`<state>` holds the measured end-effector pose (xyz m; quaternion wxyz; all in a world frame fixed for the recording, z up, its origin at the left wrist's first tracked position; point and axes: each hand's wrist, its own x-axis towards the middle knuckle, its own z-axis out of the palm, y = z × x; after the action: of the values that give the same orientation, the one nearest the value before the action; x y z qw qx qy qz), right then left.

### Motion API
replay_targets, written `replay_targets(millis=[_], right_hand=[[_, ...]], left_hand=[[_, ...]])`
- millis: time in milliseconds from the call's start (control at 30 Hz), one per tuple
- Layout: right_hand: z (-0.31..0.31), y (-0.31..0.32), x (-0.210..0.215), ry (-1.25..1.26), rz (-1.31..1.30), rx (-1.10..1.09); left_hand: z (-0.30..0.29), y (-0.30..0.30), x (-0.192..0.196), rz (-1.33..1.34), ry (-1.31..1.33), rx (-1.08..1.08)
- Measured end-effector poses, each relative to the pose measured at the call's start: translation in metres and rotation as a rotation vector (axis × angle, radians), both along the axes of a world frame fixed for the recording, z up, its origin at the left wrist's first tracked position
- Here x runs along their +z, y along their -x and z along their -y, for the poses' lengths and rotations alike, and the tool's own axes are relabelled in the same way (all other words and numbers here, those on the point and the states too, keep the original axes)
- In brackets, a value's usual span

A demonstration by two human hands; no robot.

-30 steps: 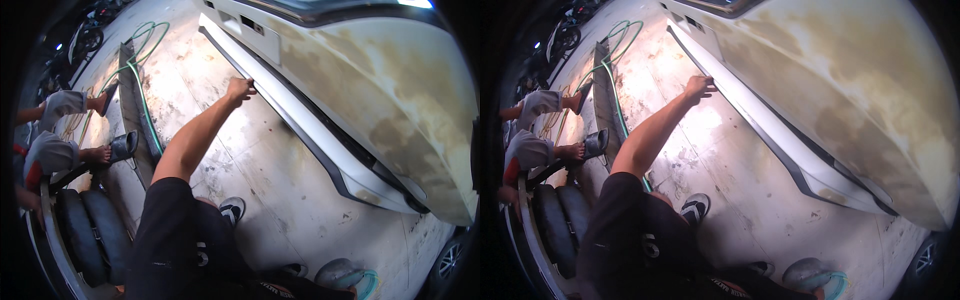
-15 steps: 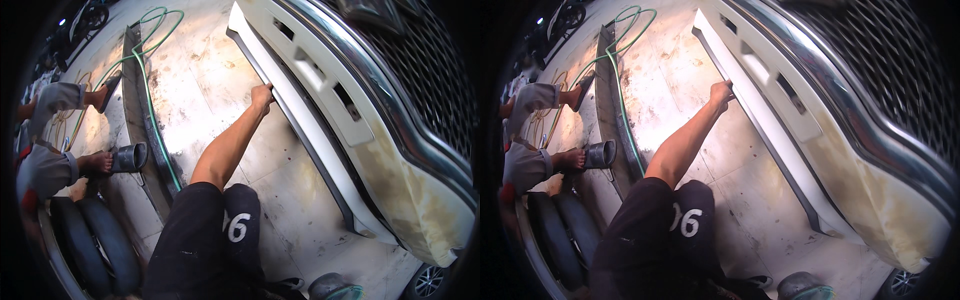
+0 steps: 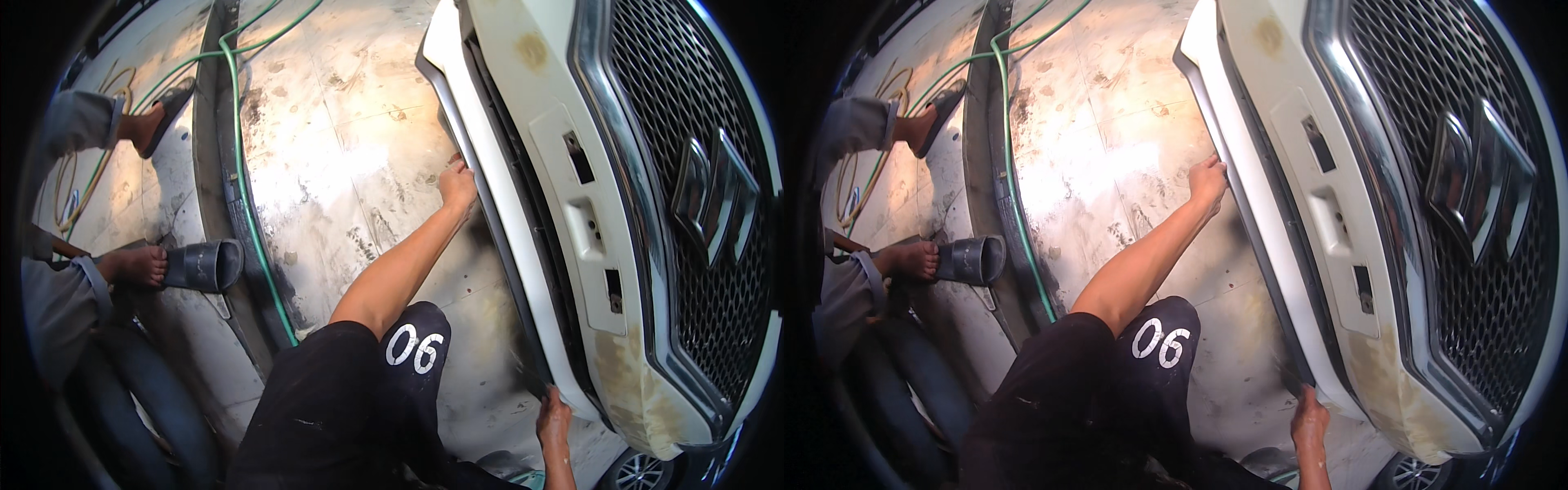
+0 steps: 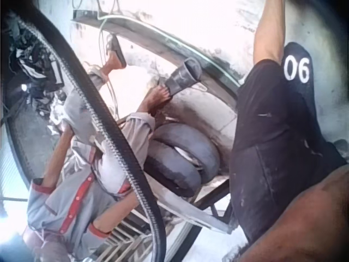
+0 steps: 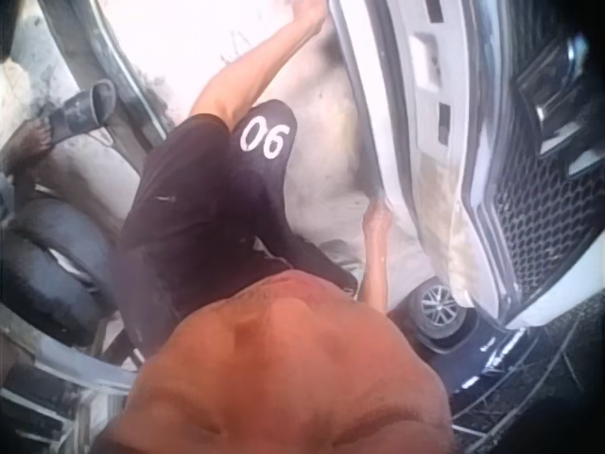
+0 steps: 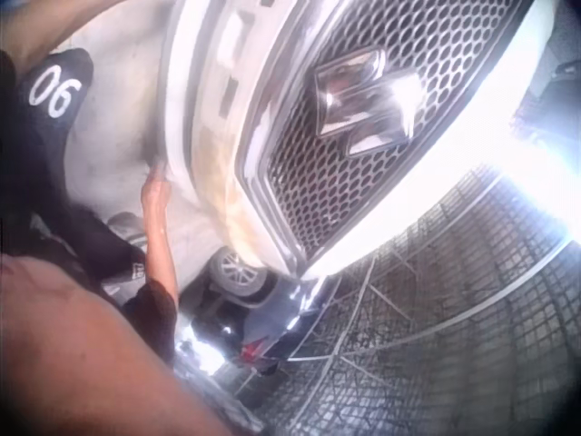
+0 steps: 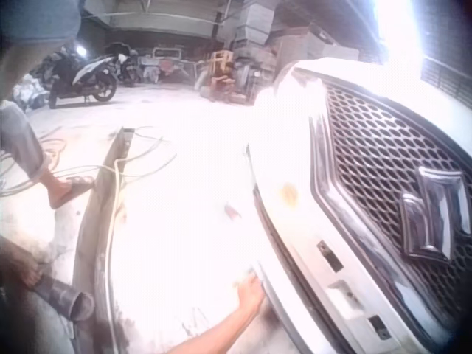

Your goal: The person applies a black trim piece to the lower edge of a white car bumper. They align and press the trim into place along the bumper's contour, then use a wet sponge to wipe the surface. The person repeats the process on another section of the bumper.

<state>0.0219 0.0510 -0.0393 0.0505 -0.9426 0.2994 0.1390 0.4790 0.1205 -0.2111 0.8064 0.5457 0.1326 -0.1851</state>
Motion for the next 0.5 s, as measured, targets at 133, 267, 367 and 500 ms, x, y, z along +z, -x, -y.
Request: replay_targets(millis=[133, 267, 367, 500], right_hand=[[-0.034, -0.107, 0.009, -0.104, 0.231, 0.415], [-0.049, -0.148, 0.046, -0.071, 0.351, 0.467], [-0.069, -0.18, 0.067, -0.126, 0.399, 0.529], [-0.095, -0.223, 0.1, -0.171, 0.512, 0.629]], left_hand=[[-0.019, -0.03, -0.052, -0.01, -0.089, 0.175], [-0.002, 0.027, 0.009, -0.114, -0.265, 0.04], [0.002, 0.029, -0.013, -0.134, -0.247, 0.04], [-0.014, 0.03, 0.018, -0.303, -0.108, -0.095]])
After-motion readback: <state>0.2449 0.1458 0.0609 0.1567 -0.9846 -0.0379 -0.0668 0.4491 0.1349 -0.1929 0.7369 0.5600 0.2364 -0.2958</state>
